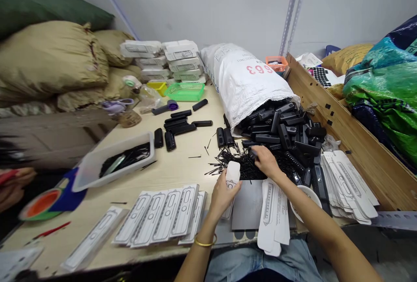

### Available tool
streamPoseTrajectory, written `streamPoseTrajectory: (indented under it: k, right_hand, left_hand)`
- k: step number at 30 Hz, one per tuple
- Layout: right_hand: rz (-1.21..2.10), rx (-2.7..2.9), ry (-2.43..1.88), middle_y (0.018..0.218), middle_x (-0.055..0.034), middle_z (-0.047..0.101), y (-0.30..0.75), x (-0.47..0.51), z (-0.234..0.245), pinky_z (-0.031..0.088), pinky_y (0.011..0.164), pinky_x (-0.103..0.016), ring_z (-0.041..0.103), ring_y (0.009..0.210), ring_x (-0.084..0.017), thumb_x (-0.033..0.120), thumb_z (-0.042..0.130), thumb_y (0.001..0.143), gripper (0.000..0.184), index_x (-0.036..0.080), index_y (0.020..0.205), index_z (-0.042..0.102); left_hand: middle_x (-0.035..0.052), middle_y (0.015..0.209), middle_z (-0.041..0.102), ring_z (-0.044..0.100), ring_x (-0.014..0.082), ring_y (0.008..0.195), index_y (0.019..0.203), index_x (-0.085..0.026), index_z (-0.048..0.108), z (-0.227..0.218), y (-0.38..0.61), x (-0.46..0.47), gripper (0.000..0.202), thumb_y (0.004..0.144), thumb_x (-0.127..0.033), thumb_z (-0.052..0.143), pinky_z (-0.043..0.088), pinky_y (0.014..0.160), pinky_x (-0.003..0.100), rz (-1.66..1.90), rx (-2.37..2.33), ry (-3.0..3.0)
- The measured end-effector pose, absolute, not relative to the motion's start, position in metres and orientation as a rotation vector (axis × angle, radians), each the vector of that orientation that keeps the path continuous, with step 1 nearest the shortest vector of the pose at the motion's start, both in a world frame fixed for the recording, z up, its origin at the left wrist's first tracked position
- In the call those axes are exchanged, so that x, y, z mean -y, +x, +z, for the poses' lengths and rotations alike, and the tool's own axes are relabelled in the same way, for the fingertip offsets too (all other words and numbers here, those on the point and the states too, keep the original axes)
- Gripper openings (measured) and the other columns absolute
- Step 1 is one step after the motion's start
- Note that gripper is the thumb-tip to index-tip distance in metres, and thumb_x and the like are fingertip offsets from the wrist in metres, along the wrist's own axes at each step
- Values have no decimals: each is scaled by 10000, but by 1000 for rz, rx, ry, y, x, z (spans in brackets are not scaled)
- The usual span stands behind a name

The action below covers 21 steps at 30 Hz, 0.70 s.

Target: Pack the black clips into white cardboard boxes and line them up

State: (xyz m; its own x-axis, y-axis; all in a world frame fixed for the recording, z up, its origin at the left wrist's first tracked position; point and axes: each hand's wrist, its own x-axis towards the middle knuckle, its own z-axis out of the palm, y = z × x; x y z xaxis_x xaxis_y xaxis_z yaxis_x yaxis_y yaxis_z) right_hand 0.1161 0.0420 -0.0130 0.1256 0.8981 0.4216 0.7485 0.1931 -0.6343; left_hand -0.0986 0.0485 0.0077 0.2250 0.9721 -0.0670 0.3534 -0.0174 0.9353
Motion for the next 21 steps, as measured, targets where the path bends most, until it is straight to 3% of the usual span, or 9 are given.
streamPoseTrajectory:
  k: [4, 6, 8, 12, 16, 21]
  right_hand:
    - [316, 1158, -1496, 1158, -57, 570, 108, -31, 17, 441, 902, -336, 566, 1005, -167, 207, 429, 861, 485, 224, 1336, 333]
    - [428, 1286, -1432, 1120, -52, 584, 98, -27, 27, 445, 870, -307, 570, 977, -161, 239, 440, 870, 402, 219, 1271, 420]
    - [498, 1494, -1450, 1102, -54, 588, 89, -25, 29, 421, 888, -288, 550, 1002, -159, 259, 428, 889, 248, 202, 1088, 564]
    - [465, 1666, -2013, 963, -93, 615, 78, -24, 9, 390, 868, -310, 523, 975, -196, 272, 389, 914, 270, 157, 837, 620]
    - [511, 1727, -2213, 904, -160, 624, 62, -21, -21, 389, 808, -342, 533, 939, -257, 154, 550, 774, 90, 106, 766, 626]
    - [509, 1619, -2277, 829, -124, 637, 84, -21, -7, 407, 690, -292, 580, 774, -203, 105, 435, 826, 169, 103, 878, 595]
  left_hand:
    - [102, 1096, 611, 566, 282, 1024, 1157, -193, 552, 4, -79, -48, 579, 604, -278, 700, 403, 913, 412, 770, -1154, 1746]
    - [104, 1152, 585, 547, 269, 1069, 1205, -183, 516, 4, -71, -49, 591, 639, -270, 662, 399, 937, 408, 774, -1115, 1838]
    - [112, 1186, 567, 536, 257, 1096, 1228, -163, 489, 3, -69, -51, 590, 669, -279, 637, 399, 953, 400, 773, -1123, 1872]
    - [136, 1246, 531, 511, 256, 1146, 1274, -142, 435, -1, -82, -52, 640, 697, -335, 634, 388, 985, 403, 838, -1246, 1825]
    - [146, 1294, 490, 467, 263, 1201, 1319, -147, 390, 1, -87, -50, 689, 706, -340, 638, 366, 1018, 410, 951, -1259, 1867]
    - [130, 1239, 509, 477, 253, 1169, 1341, -155, 369, 8, -72, -52, 674, 724, -280, 611, 386, 995, 396, 973, -1180, 2034]
